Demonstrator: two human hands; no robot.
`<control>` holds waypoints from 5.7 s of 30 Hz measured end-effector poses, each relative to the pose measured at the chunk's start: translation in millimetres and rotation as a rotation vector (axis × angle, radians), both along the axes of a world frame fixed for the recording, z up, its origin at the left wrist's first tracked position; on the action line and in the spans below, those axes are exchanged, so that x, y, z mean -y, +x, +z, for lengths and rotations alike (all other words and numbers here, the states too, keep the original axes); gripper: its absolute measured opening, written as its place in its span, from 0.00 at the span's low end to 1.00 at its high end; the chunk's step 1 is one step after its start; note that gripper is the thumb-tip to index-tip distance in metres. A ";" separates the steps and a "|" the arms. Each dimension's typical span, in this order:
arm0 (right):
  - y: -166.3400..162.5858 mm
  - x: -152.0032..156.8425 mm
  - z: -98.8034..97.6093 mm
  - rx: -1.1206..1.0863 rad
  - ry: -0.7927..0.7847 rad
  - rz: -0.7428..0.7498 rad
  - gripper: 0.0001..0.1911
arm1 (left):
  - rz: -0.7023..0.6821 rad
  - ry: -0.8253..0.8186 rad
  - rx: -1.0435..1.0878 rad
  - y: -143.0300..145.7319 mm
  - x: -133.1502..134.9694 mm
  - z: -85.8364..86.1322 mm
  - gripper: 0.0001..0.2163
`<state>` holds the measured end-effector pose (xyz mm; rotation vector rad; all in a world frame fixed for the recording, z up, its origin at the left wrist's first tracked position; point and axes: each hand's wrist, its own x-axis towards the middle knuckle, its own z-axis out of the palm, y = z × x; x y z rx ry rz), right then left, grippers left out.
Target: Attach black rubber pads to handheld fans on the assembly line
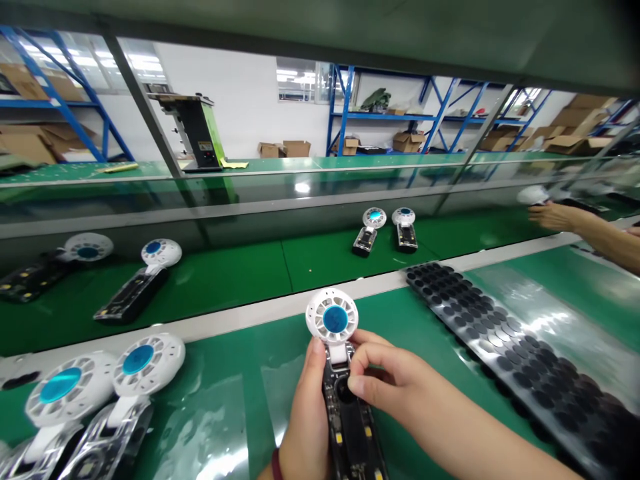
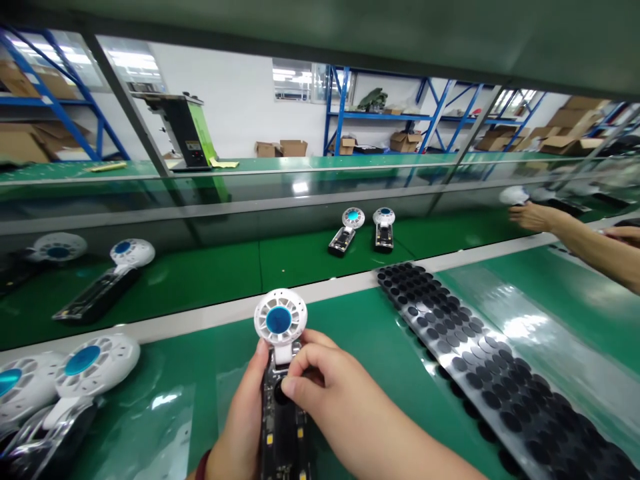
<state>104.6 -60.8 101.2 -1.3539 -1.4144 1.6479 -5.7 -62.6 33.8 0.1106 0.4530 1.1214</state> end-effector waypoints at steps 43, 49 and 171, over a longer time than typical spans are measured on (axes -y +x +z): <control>3.2 -2.7 2.3 0.340 0.164 0.054 0.08 | 0.071 -0.027 -0.379 -4.7 -4.4 -14.7 0.24; 1.9 -2.1 7.2 0.365 0.149 0.123 0.10 | 0.117 0.005 -0.381 -2.6 -1.8 -10.7 0.20; 0.5 -11.0 4.7 0.390 0.172 0.093 0.10 | 0.078 -0.054 -0.364 -2.2 -8.3 -5.5 0.18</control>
